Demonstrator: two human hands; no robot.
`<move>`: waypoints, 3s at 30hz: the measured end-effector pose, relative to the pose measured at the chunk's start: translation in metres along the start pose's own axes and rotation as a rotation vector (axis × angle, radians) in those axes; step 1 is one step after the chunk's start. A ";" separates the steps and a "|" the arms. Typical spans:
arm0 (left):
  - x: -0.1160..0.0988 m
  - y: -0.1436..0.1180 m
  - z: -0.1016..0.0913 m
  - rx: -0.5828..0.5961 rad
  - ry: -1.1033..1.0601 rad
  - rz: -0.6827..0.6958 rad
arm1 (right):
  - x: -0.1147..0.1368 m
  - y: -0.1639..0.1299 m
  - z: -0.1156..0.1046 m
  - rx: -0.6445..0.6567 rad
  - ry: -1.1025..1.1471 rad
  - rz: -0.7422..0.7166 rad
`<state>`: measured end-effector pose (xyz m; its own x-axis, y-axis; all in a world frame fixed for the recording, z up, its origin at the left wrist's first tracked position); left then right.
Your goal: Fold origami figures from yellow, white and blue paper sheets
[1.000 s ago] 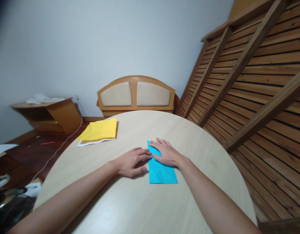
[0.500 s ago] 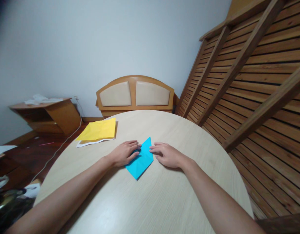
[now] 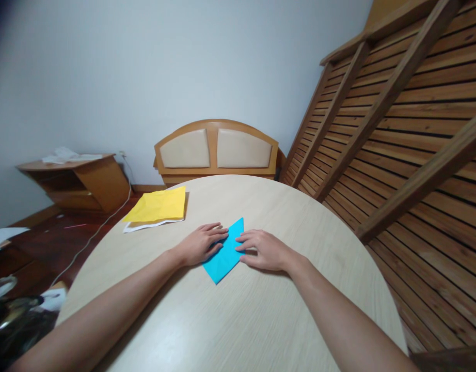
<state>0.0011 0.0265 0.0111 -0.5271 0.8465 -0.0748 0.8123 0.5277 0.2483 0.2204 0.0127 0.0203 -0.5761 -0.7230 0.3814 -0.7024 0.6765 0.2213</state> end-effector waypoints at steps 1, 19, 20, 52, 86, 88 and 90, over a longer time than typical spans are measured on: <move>-0.001 0.000 -0.002 -0.009 0.010 0.001 | 0.001 0.000 0.000 0.007 0.000 0.004; -0.019 -0.002 -0.014 0.040 -0.127 0.119 | -0.015 -0.003 -0.004 -0.040 -0.005 0.145; -0.020 -0.002 -0.014 0.041 -0.126 0.118 | -0.015 -0.003 -0.004 -0.039 -0.008 0.145; -0.005 0.002 -0.005 -0.088 -0.010 -0.286 | -0.007 0.003 -0.004 -0.083 -0.014 0.171; -0.007 0.008 0.005 -0.086 0.112 -0.135 | 0.005 0.004 0.000 -0.030 -0.091 0.072; -0.009 0.010 0.006 -0.049 0.110 -0.086 | 0.011 0.005 -0.002 -0.008 -0.068 0.041; -0.011 0.010 0.007 -0.031 0.094 -0.073 | 0.014 0.005 -0.002 0.002 -0.036 0.010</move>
<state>0.0168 0.0231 0.0081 -0.6066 0.7950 -0.0035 0.7637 0.5840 0.2753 0.2095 0.0061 0.0291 -0.5976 -0.7209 0.3510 -0.6975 0.6833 0.2159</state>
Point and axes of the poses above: each hand's wrist, its own y-axis towards the middle knuckle, its own z-axis out of the palm, x = y × z, the point moved 3 cm from there along y, towards the middle knuckle, and after that the axes turned 6 degrees about z, right-handed, at the moved point
